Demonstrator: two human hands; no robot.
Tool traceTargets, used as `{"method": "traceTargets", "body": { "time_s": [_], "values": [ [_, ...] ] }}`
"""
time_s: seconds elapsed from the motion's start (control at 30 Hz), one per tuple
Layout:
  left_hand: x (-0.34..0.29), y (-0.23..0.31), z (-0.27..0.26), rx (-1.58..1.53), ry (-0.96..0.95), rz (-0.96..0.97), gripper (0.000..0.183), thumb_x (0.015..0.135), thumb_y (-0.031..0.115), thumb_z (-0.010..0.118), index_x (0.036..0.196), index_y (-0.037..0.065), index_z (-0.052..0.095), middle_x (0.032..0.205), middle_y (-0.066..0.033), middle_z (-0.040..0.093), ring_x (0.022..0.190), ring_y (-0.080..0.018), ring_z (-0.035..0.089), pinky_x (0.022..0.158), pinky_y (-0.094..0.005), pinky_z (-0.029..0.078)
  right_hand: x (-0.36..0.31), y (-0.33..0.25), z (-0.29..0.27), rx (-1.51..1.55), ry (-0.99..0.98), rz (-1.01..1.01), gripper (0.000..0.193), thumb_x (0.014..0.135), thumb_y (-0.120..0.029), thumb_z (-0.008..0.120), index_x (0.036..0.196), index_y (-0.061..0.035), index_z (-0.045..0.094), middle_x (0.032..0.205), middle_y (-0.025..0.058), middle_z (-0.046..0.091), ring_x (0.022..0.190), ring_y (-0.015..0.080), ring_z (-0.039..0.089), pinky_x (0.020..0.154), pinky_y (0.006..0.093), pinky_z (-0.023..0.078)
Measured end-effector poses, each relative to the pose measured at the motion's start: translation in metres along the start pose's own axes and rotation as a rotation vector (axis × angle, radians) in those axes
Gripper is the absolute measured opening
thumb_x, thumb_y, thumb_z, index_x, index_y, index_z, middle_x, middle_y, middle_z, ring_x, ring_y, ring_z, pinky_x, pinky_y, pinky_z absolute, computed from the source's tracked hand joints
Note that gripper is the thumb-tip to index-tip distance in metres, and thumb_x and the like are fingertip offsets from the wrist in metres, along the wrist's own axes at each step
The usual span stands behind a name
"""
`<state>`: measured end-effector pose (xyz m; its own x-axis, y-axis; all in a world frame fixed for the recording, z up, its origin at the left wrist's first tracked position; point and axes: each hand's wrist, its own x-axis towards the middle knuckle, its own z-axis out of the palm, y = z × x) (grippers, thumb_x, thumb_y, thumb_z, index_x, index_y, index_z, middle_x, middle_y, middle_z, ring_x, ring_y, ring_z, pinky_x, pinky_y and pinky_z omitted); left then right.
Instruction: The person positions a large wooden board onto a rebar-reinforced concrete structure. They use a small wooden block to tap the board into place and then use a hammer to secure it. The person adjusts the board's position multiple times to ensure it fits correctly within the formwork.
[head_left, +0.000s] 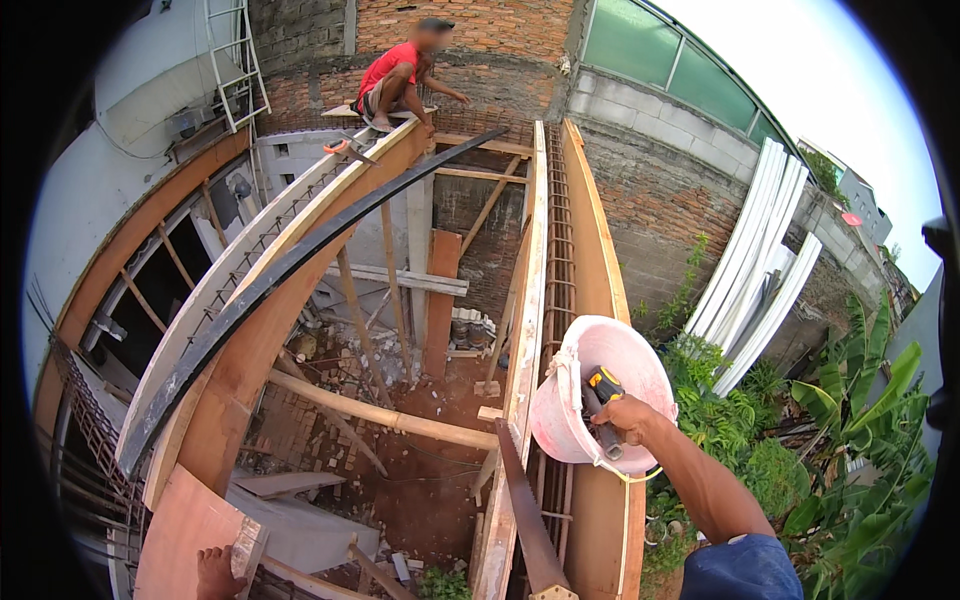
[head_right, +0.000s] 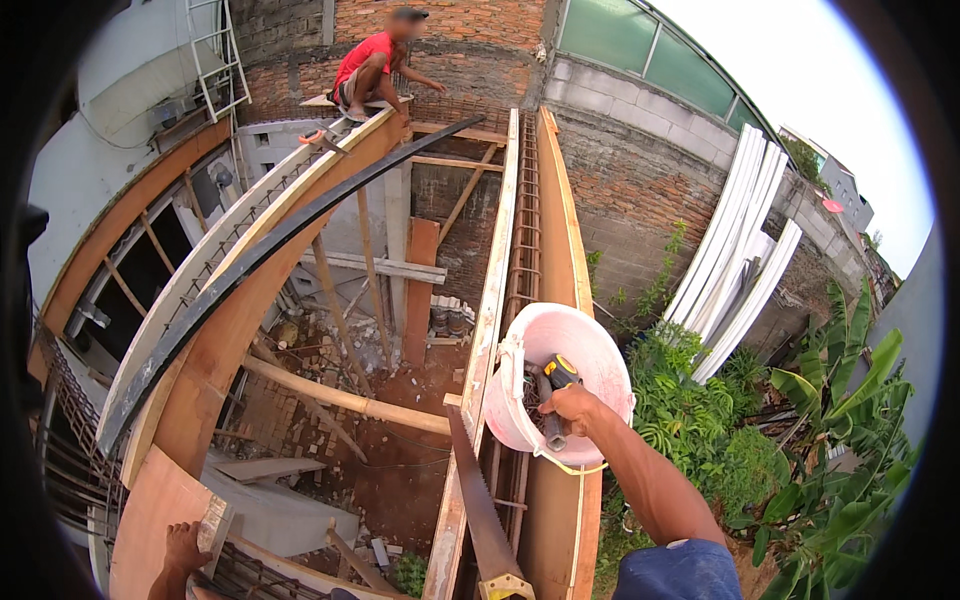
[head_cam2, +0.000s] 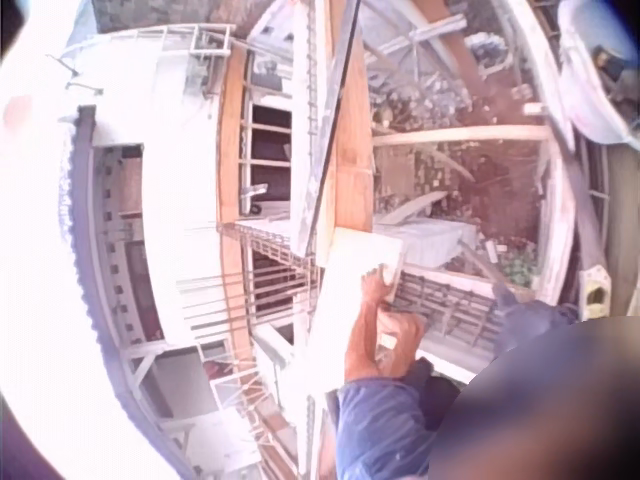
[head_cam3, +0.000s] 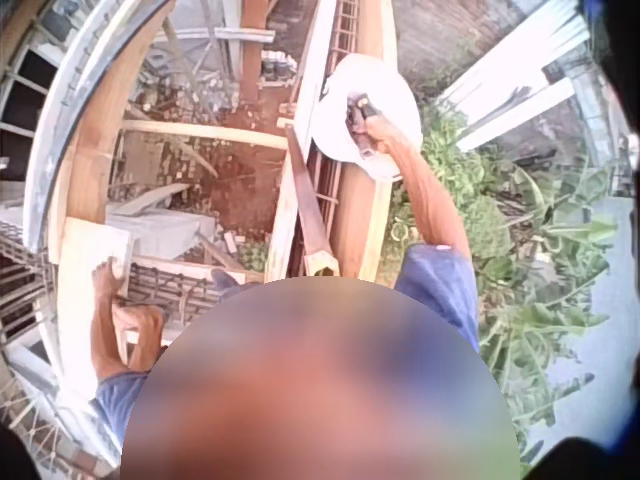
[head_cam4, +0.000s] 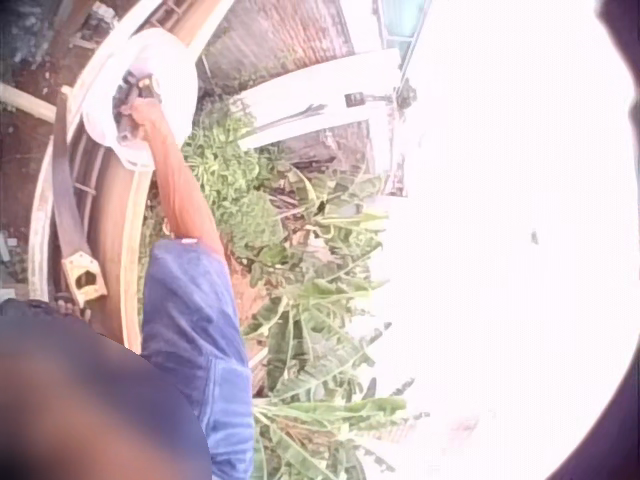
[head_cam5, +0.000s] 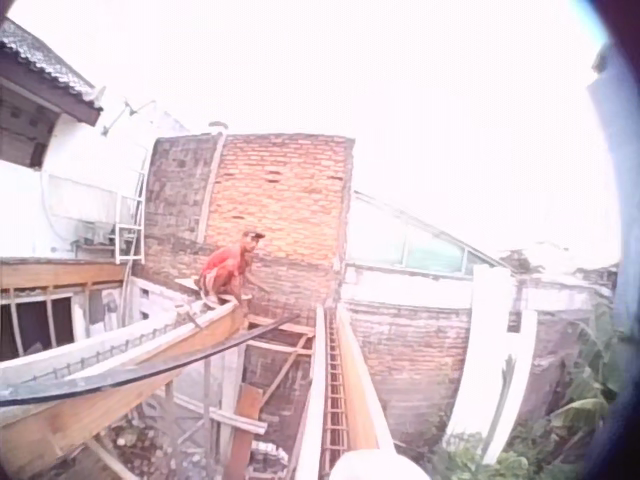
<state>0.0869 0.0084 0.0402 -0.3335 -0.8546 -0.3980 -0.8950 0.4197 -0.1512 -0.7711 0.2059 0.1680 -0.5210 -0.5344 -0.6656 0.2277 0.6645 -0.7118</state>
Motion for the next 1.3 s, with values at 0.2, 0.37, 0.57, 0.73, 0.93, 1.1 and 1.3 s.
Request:
{"method": "traceTargets", "body": {
  "time_s": [0.2, 0.37, 0.57, 0.73, 0.93, 1.1, 1.3],
  "values": [
    [-0.054, -0.056, -0.052, 0.049, 0.014, 0.166, 0.058, 0.067, 0.039, 0.083, 0.116, 0.010, 0.073, 0.113, -0.0149, 0.070, 0.115, -0.0329, 0.060, 0.106, -0.0469, 0.040, 0.002, 0.009, -0.018, 0.203, 0.089, 0.121, 0.017, 0.097, -0.010, 0.065, 0.094, 0.0045, 0.057, 0.076, 0.0136, 0.058, 0.053, 0.0217, 0.056, 0.040, 0.0345, 0.047],
    [-0.112, -0.096, -0.035, -0.085, 0.041, 0.102, 0.055, 0.061, 0.034, 0.084, 0.107, 0.005, 0.074, 0.102, -0.0188, 0.069, 0.102, -0.0379, 0.063, 0.096, -0.0507, 0.045, -0.072, 0.006, -0.032, 0.311, 0.015, -0.090, 0.026, 0.106, -0.026, 0.061, 0.115, -0.0022, 0.056, 0.081, 0.0023, 0.055, 0.058, 0.0097, 0.048, 0.044, 0.0230, 0.042],
    [-0.153, -0.052, -0.030, -0.152, 0.045, 0.037, 0.049, 0.060, 0.025, 0.084, 0.103, 0.004, 0.072, 0.098, -0.0191, 0.067, 0.100, -0.0401, 0.062, 0.092, -0.0513, 0.046, -0.105, 0.040, -0.045, 0.406, 0.018, -0.220, 0.045, 0.104, -0.042, 0.061, 0.121, -0.0008, 0.057, 0.077, 0.0007, 0.057, 0.057, 0.0084, 0.051, 0.046, 0.0244, 0.044],
    [-0.144, -0.005, -0.049, -0.236, 0.132, -0.045, 0.048, 0.073, 0.018, 0.075, 0.118, 0.005, 0.070, 0.106, -0.0173, 0.067, 0.107, -0.0375, 0.062, 0.097, -0.0479, 0.046, -0.124, 0.042, -0.003, 0.134, 0.250, -0.471, 0.039, 0.105, -0.042, 0.060, 0.122, -0.0071, 0.060, 0.073, -0.0037, 0.053, 0.052, 0.0046, 0.051, 0.042, 0.0208, 0.042],
    [-0.118, 0.010, -0.043, -0.283, 0.062, -0.280, 0.049, 0.080, 0.027, 0.076, 0.123, 0.007, 0.068, 0.109, -0.0162, 0.066, 0.112, -0.0360, 0.062, 0.102, -0.0460, 0.046, -0.202, -0.006, 0.102, 0.073, 0.110, -0.803, 0.024, 0.092, -0.011, 0.067, 0.114, -0.0006, 0.064, 0.076, 0.0100, 0.065, 0.063, 0.0253, 0.064, 0.057, 0.0364, 0.051],
    [-0.094, 0.021, -0.018, -0.497, 0.192, -0.469, 0.059, 0.078, 0.037, 0.079, 0.128, 0.006, 0.067, 0.119, -0.0159, 0.065, 0.120, -0.0349, 0.059, 0.105, -0.0475, 0.043, -0.189, 0.037, 0.258, 0.179, -0.566, -0.441, 0.050, 0.103, -0.040, 0.061, 0.129, 0.0029, 0.054, 0.087, 0.0049, 0.057, 0.062, 0.0092, 0.054, 0.050, 0.0230, 0.044],
    [-0.080, 0.036, 0.006, -0.355, 0.185, -0.515, 0.065, 0.075, 0.035, 0.080, 0.134, 0.009, 0.067, 0.128, -0.0116, 0.067, 0.126, -0.0314, 0.056, 0.108, -0.0502, 0.039, -0.098, 0.094, 0.442, 0.482, -0.700, 0.359, 0.032, 0.109, -0.040, 0.050, 0.113, -0.0077, 0.054, 0.075, 0.0002, 0.049, 0.057, 0.0094, 0.046, 0.046, 0.0250, 0.040]
  ]
}}
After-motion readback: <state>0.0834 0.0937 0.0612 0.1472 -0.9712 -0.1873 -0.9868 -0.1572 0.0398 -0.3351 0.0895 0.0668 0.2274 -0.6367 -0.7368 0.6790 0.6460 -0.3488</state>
